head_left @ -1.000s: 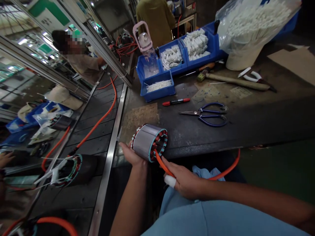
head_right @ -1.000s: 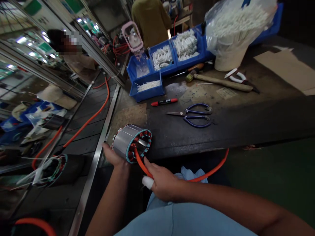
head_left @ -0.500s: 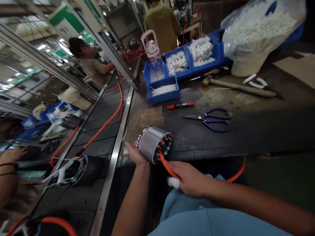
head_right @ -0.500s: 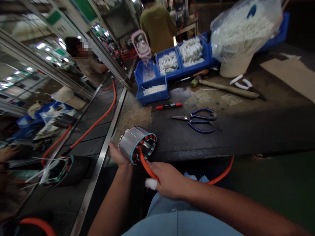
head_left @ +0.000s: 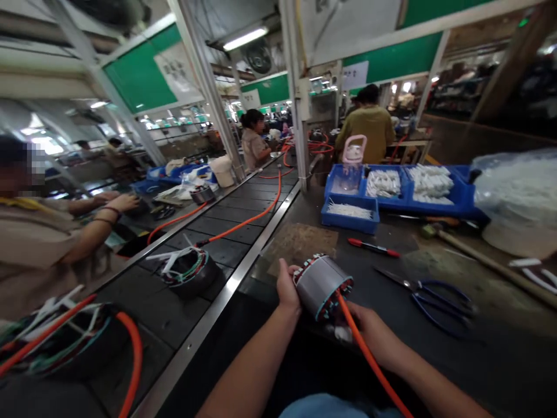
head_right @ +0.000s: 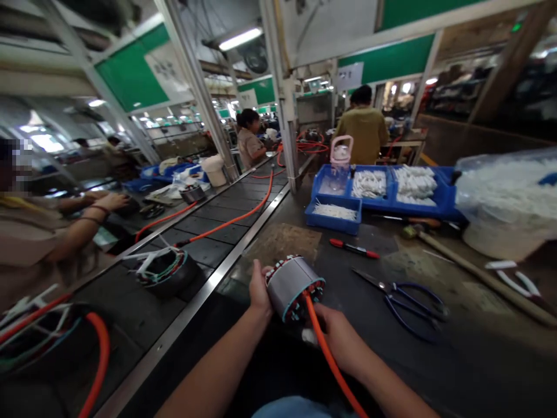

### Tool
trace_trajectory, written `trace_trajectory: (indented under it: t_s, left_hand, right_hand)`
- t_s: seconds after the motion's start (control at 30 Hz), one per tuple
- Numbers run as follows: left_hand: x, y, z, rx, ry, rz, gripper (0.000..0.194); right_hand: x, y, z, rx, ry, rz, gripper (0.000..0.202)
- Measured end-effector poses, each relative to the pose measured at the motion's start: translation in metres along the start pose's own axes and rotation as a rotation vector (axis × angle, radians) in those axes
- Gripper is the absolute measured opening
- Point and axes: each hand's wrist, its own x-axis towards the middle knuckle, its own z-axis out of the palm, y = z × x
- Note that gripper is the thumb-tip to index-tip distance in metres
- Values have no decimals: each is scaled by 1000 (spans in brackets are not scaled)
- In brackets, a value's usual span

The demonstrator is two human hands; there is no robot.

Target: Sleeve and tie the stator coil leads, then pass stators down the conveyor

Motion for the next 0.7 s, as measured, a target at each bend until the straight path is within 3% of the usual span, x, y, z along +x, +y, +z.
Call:
trace_trajectory:
  t_s: [0.07, 0.17, 0.37, 0.47, 0.57, 0.7]
  left_hand:
    - [0, -1, -1, -7, -15, 13, 62]
    - [0, -3, -4, -4, -36, 42, 63]
    - [5, -11, -13, 44, -67, 97, 65]
    - [8, -14, -15, 68, -74, 111, 65]
    - [10, -12, -13, 91, -80, 114, 64]
    - [5, -6, -7, 123, -97, 104, 67]
  right_hand:
    - [6, -6, -2, -256, -28, -82, 19]
    - [14, -2, -1, -476, -38, -118, 26]
    - [15, 46, 2, -656, 127, 8, 48]
    - [17, 66, 0, -763, 121, -58, 39]
    - [22, 61, -2, -715, 71, -113, 30]
    - [16, 31, -3, -321, 18, -16, 42]
